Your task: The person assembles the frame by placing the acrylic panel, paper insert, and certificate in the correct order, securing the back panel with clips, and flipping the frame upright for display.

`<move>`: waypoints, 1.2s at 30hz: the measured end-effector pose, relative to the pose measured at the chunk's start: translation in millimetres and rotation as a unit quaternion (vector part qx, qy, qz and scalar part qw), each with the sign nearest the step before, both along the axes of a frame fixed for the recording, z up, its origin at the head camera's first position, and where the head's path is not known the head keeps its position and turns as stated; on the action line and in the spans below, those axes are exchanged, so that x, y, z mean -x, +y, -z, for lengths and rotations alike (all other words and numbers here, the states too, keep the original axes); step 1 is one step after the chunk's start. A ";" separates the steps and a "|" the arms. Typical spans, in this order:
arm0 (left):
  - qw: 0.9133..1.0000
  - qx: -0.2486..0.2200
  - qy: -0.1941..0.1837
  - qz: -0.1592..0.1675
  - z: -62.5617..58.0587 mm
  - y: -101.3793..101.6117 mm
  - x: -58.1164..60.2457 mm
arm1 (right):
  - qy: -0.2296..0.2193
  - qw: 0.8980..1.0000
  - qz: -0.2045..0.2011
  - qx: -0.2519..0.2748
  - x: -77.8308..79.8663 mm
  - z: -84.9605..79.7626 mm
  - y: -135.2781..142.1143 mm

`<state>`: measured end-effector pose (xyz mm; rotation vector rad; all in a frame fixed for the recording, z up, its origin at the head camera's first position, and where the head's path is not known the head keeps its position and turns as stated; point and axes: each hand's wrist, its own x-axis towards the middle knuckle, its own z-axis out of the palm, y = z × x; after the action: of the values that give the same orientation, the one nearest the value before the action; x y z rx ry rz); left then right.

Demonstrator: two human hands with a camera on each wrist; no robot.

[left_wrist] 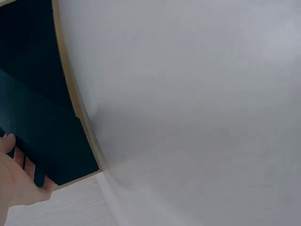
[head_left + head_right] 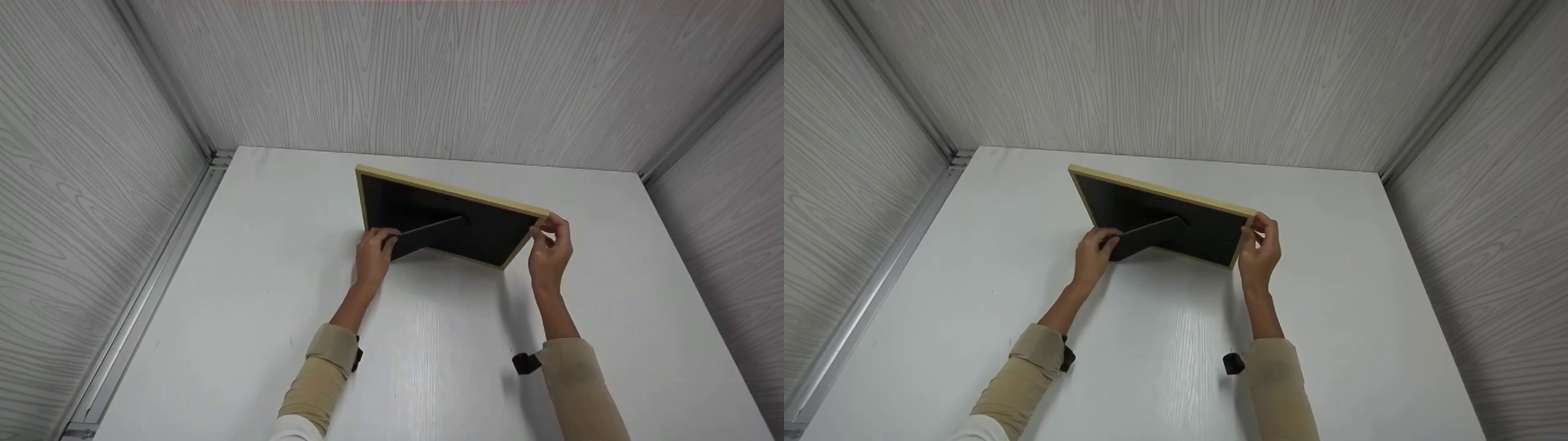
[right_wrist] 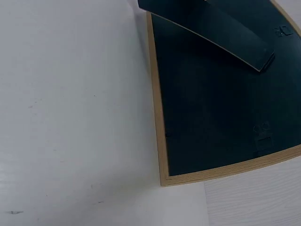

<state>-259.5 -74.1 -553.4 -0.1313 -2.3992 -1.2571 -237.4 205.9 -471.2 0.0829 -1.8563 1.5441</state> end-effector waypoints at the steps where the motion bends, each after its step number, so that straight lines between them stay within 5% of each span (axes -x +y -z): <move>1: 1.000 -0.007 -0.004 0.001 0.0 -0.6 -0.7 | 0.005 1.000 0.000 0.001 0.3 1.1 0.0; 7: 0.999 -0.019 -0.022 0.032 2.0 -3.1 -11.6 | 0.020 1.000 0.006 0.001 3.9 4.6 3.6; 12: 0.993 -0.019 -0.060 0.098 3.6 -5.9 -24.1 | 0.022 1.000 0.004 0.005 6.4 5.9 7.8; 16: 0.986 0.050 -0.080 0.140 3.3 -8.8 -35.6 | 0.026 1.000 0.000 0.001 4.7 9.0 9.5; 20: 0.979 0.152 -0.031 0.131 3.3 -10.4 -45.4 | 0.038 0.999 -0.012 -0.019 1.7 12.2 9.1; 25: 0.978 0.165 0.034 0.126 5.8 -9.6 -47.8 | 0.047 0.998 -0.014 -0.032 -1.0 14.0 7.8; 36: 0.979 0.163 0.020 0.119 2.7 -6.2 -31.3 | 0.051 0.994 -0.021 -0.099 -0.2 14.4 14.1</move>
<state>-228.2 -80.3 -556.1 -0.5489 -2.5940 -0.9320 -237.2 220.0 -485.6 0.2892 -1.9331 1.3532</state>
